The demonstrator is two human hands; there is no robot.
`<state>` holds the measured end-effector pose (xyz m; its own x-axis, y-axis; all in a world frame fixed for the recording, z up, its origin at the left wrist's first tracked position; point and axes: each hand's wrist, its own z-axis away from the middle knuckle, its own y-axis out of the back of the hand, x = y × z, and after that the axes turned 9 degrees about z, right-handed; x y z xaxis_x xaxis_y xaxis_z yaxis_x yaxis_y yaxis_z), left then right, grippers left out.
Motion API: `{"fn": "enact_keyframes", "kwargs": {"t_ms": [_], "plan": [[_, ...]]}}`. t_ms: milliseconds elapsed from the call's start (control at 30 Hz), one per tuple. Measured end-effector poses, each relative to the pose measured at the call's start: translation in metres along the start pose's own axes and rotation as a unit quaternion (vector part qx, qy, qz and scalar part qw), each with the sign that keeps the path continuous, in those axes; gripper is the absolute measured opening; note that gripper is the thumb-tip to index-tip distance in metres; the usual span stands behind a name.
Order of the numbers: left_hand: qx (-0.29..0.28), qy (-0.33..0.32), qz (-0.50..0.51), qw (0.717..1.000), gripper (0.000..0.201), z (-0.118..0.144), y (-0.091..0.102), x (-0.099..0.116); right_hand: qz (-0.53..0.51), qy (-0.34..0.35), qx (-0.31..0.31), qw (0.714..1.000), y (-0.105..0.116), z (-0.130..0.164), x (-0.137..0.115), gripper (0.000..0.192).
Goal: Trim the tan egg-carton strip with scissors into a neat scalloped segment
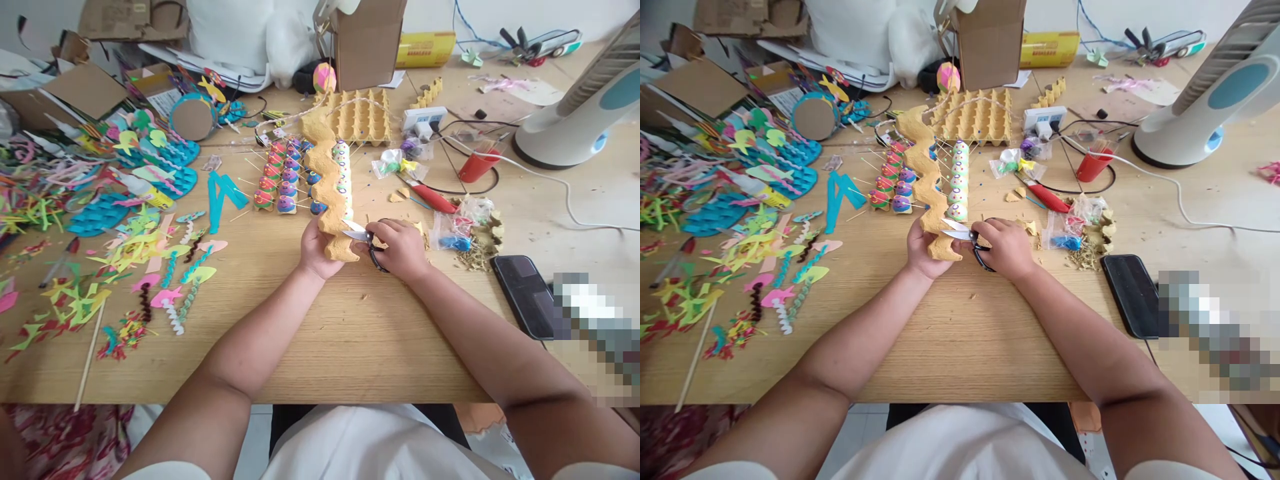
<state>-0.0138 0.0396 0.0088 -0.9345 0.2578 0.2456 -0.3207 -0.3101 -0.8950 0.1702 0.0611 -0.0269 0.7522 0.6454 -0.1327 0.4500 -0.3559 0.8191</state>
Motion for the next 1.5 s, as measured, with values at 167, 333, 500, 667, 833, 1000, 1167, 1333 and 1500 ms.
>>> {"fn": "enact_keyframes", "kwargs": {"t_ms": [167, 333, 500, 667, 833, 1000, 1167, 1333, 1500], "plan": [[-0.015, 0.000, 0.005, 1.000, 0.039, -0.002, 0.003, 0.000, 0.012, -0.013, -0.007, 1.000, 0.003, 0.000, 0.000, 0.055], [-0.021, -0.006, 0.007, 1.000, 0.033, -0.004, 0.006, 0.000, 0.030, -0.021, -0.013, 0.999, 0.005, -0.001, 0.000, 0.056], [-0.029, -0.010, 0.009, 0.999, 0.033, -0.006, 0.009, 0.001, 0.041, -0.020, -0.009, 0.999, 0.007, -0.001, 0.000, 0.055], [-0.026, -0.009, 0.008, 1.000, 0.033, -0.007, 0.010, 0.001, 0.048, -0.024, -0.018, 0.998, 0.008, -0.001, -0.001, 0.056], [-0.020, -0.012, 0.016, 1.000, 0.032, -0.007, 0.009, 0.001, 0.065, -0.022, -0.010, 0.998, 0.008, -0.001, -0.001, 0.056], [-0.030, -0.011, 0.018, 0.999, 0.032, -0.009, 0.011, 0.002, 0.075, -0.020, 0.003, 0.997, 0.008, -0.001, -0.001, 0.058], [-0.027, -0.009, 0.017, 0.999, 0.033, -0.011, 0.014, 0.002, 0.082, -0.020, 0.002, 0.996, 0.010, -0.002, -0.001, 0.057], [-0.028, -0.010, 0.017, 0.999, 0.030, -0.009, 0.012, 0.002, 0.074, -0.029, 0.002, 0.997, 0.008, -0.002, 0.000, 0.057], [-0.033, 0.012, -0.001, 0.999, 0.032, -0.007, 0.011, 0.003, -0.003, -0.099, 0.014, 0.995, 0.004, 0.000, -0.001, 0.051]]}}
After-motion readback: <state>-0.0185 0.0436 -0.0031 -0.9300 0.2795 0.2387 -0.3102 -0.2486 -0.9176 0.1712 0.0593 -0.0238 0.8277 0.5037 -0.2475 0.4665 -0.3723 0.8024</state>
